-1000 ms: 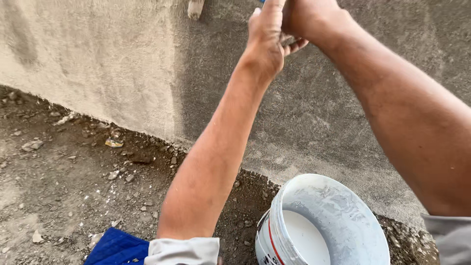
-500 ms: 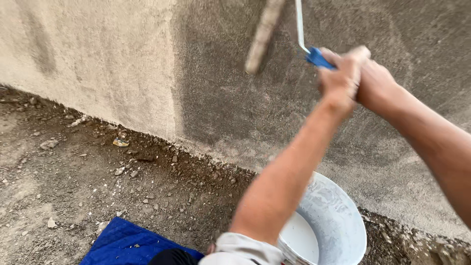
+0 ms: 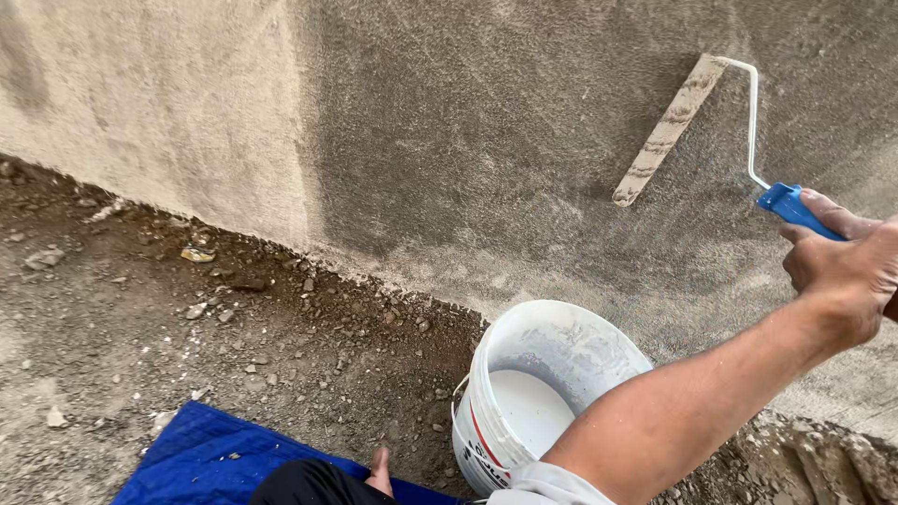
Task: The person sits on a blue tarp on the ground beside a concrete wall, holding a paint roller and a bucket of white liquid. They repeatedly roll the white liquid onto the wall surface, dipping the roller toward the bucket between passes and moving along the wall to coat new sections.
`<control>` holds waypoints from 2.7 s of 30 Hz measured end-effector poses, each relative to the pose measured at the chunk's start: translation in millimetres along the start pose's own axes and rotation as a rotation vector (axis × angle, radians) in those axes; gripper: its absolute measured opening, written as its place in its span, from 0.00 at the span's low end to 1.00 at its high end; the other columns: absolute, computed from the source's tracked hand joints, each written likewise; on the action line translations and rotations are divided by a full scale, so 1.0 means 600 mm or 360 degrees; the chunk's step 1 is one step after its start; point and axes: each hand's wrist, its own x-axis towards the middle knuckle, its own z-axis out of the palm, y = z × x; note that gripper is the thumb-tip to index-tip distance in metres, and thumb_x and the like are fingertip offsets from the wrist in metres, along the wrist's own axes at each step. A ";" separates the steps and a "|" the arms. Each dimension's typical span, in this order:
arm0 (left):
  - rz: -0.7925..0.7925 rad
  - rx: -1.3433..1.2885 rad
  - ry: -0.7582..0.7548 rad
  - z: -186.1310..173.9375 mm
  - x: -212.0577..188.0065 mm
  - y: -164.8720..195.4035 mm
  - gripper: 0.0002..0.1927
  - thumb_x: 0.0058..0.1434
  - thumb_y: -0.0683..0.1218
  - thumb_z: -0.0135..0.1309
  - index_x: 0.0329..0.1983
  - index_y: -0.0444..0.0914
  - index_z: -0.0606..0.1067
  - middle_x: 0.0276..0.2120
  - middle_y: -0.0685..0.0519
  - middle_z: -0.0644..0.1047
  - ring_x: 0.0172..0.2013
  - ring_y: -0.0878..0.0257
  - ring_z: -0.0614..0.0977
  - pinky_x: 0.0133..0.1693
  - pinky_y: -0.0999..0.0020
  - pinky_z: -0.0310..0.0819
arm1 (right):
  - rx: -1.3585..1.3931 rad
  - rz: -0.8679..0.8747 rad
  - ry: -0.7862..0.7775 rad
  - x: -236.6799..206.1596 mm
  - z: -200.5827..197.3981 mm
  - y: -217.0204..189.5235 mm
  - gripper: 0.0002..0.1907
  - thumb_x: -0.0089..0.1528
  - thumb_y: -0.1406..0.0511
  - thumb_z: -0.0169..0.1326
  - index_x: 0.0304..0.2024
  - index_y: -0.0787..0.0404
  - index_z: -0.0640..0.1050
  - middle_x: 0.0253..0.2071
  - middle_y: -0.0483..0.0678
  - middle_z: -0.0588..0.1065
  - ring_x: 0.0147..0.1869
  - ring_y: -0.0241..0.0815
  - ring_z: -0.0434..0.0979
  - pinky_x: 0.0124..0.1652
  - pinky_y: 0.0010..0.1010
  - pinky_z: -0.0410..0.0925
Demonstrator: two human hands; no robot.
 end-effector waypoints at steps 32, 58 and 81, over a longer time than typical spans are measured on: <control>0.0660 0.0193 0.0693 -0.555 0.208 0.314 0.36 0.53 0.58 0.59 0.57 0.29 0.72 0.48 0.40 0.78 0.49 0.51 0.79 0.50 0.57 0.73 | 0.0822 -0.1282 0.0512 0.114 -0.166 -0.622 0.38 0.66 0.58 0.49 0.77 0.40 0.51 0.39 0.56 0.77 0.40 0.59 0.81 0.36 0.51 0.73; -0.0134 0.0243 0.0297 -0.189 -0.012 -0.083 0.33 0.54 0.51 0.66 0.55 0.26 0.69 0.52 0.40 0.77 0.51 0.55 0.82 0.53 0.62 0.77 | 0.0132 -0.0354 -0.0290 -0.039 0.177 -0.116 0.45 0.64 0.55 0.48 0.78 0.30 0.44 0.43 0.47 0.80 0.43 0.47 0.86 0.39 0.42 0.78; 0.0291 0.0047 0.0702 -0.706 0.169 0.222 0.16 0.53 0.46 0.59 0.41 0.32 0.73 0.36 0.46 0.77 0.39 0.57 0.79 0.44 0.59 0.75 | 0.0471 -0.1172 0.0006 0.043 -0.036 -0.724 0.26 0.69 0.62 0.46 0.69 0.50 0.60 0.41 0.53 0.81 0.40 0.53 0.85 0.37 0.45 0.77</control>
